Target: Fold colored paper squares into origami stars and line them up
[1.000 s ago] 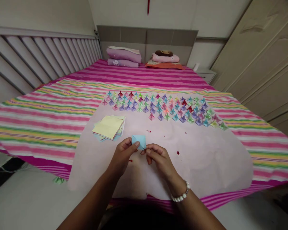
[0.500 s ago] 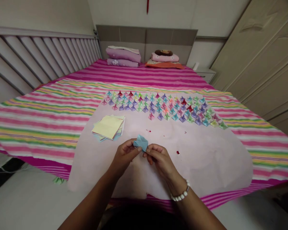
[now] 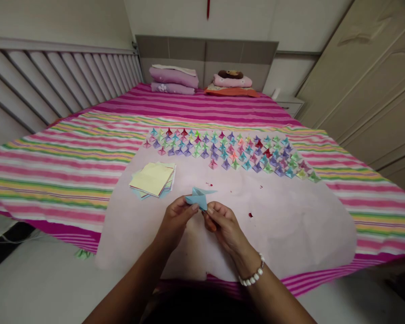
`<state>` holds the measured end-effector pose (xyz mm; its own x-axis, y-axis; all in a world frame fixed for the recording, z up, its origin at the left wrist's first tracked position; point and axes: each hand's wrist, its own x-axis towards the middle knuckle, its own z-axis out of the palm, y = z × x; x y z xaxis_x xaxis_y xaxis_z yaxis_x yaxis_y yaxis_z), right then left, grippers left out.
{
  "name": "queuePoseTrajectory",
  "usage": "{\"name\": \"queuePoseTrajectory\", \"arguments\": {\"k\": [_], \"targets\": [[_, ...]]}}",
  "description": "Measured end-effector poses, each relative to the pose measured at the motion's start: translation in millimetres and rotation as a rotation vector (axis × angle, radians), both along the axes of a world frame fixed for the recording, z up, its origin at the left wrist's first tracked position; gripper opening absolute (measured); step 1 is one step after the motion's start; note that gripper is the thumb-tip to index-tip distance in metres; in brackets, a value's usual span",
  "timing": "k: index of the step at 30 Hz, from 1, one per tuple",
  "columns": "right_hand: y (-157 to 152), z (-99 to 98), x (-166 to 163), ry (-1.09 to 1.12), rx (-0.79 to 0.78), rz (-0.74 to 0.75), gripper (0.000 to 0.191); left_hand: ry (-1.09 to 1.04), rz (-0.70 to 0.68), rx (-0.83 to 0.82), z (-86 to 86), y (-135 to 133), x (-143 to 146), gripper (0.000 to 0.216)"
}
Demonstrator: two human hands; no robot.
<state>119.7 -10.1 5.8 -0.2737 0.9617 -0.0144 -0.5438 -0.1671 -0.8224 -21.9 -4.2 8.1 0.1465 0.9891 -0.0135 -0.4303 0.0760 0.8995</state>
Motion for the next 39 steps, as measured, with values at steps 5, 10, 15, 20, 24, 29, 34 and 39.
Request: {"name": "queuePoseTrajectory", "arguments": {"k": [5,10,15,20,24,29,34,39], "targets": [[0,-2.2,1,-0.087,0.047,-0.055,0.023,-0.05,0.015,-0.024,2.2,1,3,0.02],[0,-4.0,5,-0.315,0.134,-0.203,0.024,0.0,0.016,-0.008,2.2,2,2,0.018],[-1,-1.5,4,-0.426,0.138,-0.267,0.023,0.068,0.029,-0.009,2.4,1,2,0.019],[-3,-0.1,3,-0.503,0.213,-0.299,0.017,0.113,0.056,0.016,1.2,1,2,0.016],[-7,1.3,5,-0.561,0.307,-0.308,0.018,0.184,0.087,0.012,-3.3,2,-1,0.016],[-5,3.1,12,-0.591,0.433,-0.576,0.026,0.296,0.089,0.075,4.8,1,-5,0.015],[-3,5.1,17,-0.591,0.494,-0.424,0.035,0.338,0.007,0.178,19.3,-5,-1,0.009],[-8,6.9,12,-0.478,0.385,-0.248,0.025,0.45,0.1,0.282,17.5,-3,-1,0.009]]}}
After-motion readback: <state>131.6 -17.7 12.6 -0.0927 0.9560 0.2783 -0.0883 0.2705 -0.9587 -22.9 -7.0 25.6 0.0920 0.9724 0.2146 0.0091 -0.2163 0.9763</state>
